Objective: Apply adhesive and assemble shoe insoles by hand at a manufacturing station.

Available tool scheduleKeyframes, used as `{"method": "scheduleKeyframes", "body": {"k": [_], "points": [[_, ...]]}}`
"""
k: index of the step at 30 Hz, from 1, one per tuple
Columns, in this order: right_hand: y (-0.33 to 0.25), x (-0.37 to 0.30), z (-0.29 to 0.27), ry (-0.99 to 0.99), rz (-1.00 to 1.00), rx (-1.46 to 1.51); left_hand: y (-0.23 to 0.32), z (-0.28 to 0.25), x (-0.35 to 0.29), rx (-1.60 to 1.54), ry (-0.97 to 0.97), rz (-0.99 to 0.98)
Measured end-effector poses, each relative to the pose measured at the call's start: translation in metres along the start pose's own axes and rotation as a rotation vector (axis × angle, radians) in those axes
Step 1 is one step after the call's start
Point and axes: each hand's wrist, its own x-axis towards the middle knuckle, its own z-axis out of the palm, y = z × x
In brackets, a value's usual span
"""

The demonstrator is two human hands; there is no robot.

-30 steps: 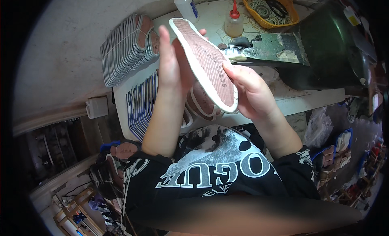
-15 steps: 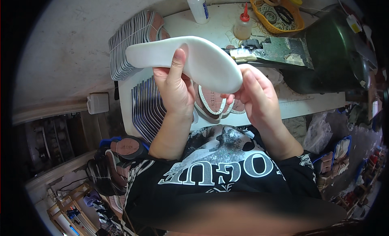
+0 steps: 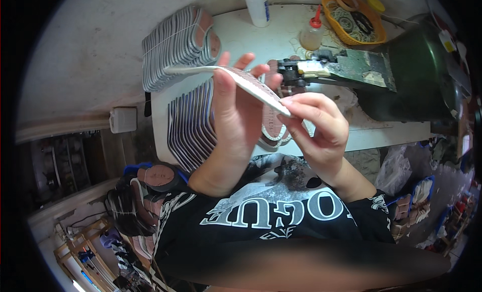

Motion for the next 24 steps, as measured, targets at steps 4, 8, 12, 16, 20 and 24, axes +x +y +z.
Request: {"method": "scheduleKeyframes", "body": {"k": [4,8,12,16,20,24], "points": [[-0.002,-0.007,0.010,-0.061,-0.017,0.000,-0.005,0.005,0.001,-0.095,0.095,-0.058],[-0.008,-0.006,0.010,-0.115,0.120,0.058,-0.004,0.005,0.000,-0.109,0.050,-0.025],[-0.011,0.000,0.009,-0.193,0.315,0.144,-0.005,0.007,-0.002,-0.047,0.044,0.067],[-0.008,0.002,0.008,-0.333,0.491,0.230,-0.006,0.004,-0.001,-0.001,0.000,0.121],[-0.006,-0.002,0.005,-0.380,0.465,0.277,-0.004,-0.004,0.003,0.030,-0.081,0.007],[-0.003,-0.007,0.007,-0.371,0.377,0.299,0.000,0.001,0.002,0.021,-0.091,-0.070]]}}
